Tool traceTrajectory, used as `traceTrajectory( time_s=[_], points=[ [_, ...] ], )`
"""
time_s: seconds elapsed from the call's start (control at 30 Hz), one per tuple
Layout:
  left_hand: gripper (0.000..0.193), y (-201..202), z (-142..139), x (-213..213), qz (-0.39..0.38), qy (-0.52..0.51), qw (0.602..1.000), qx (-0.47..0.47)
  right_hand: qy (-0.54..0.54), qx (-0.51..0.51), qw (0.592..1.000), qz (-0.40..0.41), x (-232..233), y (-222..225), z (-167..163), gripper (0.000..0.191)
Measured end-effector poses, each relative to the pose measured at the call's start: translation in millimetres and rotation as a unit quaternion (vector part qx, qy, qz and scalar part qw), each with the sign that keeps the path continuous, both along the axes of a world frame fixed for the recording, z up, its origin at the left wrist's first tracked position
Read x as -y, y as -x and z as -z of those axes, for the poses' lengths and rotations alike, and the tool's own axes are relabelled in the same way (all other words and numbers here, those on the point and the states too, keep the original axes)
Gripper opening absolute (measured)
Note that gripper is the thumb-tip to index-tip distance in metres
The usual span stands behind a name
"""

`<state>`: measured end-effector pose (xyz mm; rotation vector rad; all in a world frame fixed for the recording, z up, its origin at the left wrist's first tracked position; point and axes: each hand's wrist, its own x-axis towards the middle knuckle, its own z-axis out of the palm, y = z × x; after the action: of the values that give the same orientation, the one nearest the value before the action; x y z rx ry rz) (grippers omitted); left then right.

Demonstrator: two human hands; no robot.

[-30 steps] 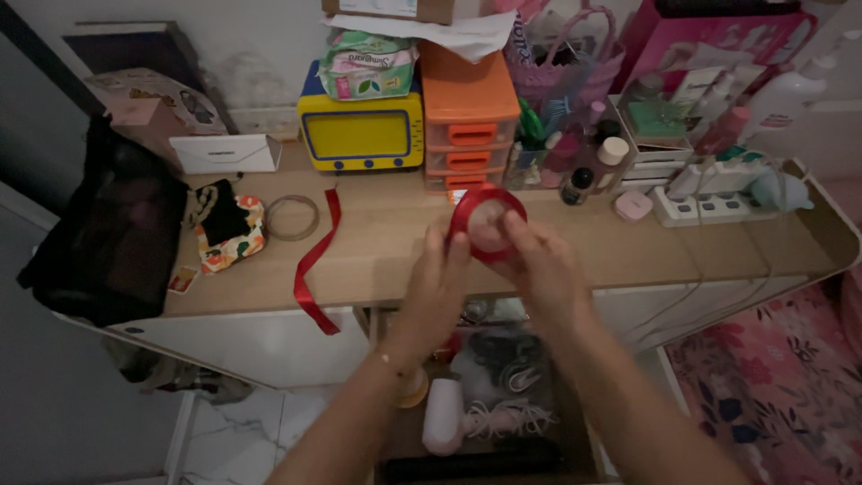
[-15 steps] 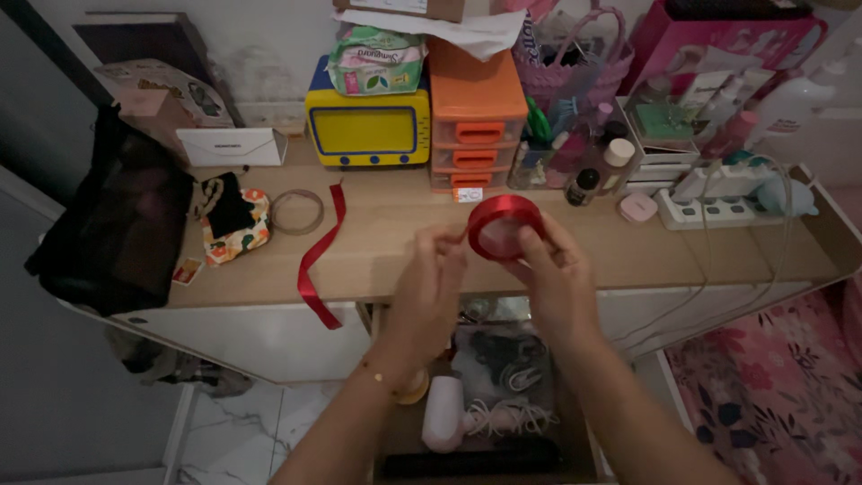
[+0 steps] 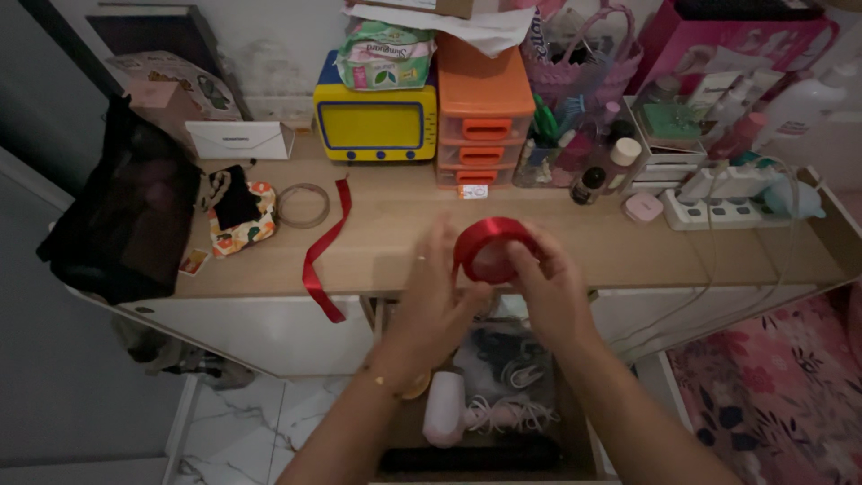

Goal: The person empties a vanity drawer in a bedroom, taking out notebooks, a pouch, and small containers. They wrap a red ribbon roll, rearrange bottles, cables, and a floral pouch inside the drawer, then close it.

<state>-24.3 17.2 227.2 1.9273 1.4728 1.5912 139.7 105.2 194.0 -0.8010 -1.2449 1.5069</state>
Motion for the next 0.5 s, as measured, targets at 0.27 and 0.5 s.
traceTrajectory(
  time_s=[0.27,0.5],
  points=[
    [0.044,19.7,-33.8,-7.6,0.043,0.022,0.968,-0.246,-0.172,0.113,0.977,-0.057,-4.6,-10.6,13.9,0.029],
    [0.034,2.3,-18.8,-17.1,0.002,0.046,0.995,-0.085,-0.029,-0.029,0.996,-0.083,-4.4,1.4,20.5,0.034]
  ],
)
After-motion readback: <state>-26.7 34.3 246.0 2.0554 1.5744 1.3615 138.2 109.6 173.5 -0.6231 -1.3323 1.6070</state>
